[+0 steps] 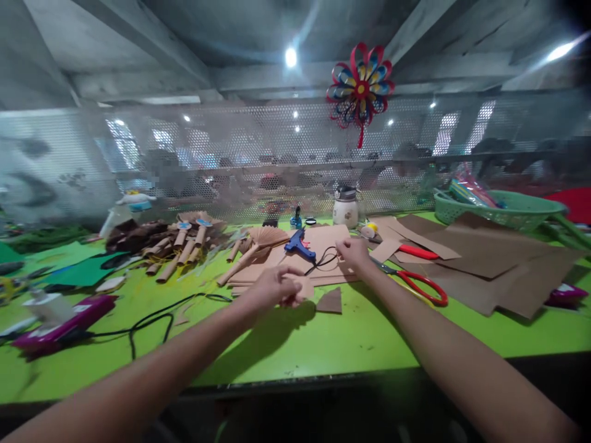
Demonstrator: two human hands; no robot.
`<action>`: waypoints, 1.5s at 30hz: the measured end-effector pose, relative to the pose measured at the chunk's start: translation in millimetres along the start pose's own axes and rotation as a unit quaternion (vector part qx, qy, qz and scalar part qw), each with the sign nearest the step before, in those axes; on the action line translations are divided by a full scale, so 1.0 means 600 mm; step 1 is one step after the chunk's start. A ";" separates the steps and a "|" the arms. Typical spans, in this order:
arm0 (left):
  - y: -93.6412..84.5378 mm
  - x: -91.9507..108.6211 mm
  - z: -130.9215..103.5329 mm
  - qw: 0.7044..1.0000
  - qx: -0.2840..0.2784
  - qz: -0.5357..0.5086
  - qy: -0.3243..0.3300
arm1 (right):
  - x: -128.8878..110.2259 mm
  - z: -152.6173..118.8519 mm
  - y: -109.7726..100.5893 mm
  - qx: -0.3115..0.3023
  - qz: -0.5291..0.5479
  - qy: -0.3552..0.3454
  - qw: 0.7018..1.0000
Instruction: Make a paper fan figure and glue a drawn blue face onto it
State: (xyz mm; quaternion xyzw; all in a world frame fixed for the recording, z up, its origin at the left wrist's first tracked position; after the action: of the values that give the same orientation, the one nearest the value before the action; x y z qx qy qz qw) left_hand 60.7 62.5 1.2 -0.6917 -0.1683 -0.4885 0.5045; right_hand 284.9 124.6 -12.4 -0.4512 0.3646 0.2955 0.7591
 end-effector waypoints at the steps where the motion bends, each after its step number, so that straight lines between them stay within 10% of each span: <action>1: 0.014 -0.014 -0.011 1.000 -0.006 0.029 -0.005 | 0.006 0.002 0.002 -0.005 -0.008 0.003 1.000; 11: 0.023 -0.018 -0.065 0.955 -0.008 0.288 0.077 | -0.053 -0.018 -0.005 -0.068 -0.119 -0.020 0.990; 19: 0.037 0.011 -0.080 0.847 0.020 0.491 0.201 | -0.169 -0.152 0.060 -0.389 -0.209 -0.149 0.885; 31: 0.075 0.074 -0.088 0.671 0.072 0.621 0.400 | -0.156 -0.199 0.110 -0.392 -0.326 -0.182 0.841; 45: 0.112 0.052 -0.095 0.722 -0.020 0.544 0.427 | -0.157 -0.171 0.078 -0.497 -0.092 -0.084 0.859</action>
State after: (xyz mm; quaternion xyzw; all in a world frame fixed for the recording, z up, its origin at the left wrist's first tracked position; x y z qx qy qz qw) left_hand 95.2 -23.9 -7.2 -0.3930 0.4797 -0.3773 0.6878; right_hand 166.4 40.7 9.4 -0.7737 0.0610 0.4029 0.4851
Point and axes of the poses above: each hand's wrist, its own z-axis towards the middle knuckle, its own y-axis out of the palm, x = y × z, the point moved 10 cm from there along z, towards the middle knuckle, and after that the axes turned 12 degrees about z, right-handed, at the moved point
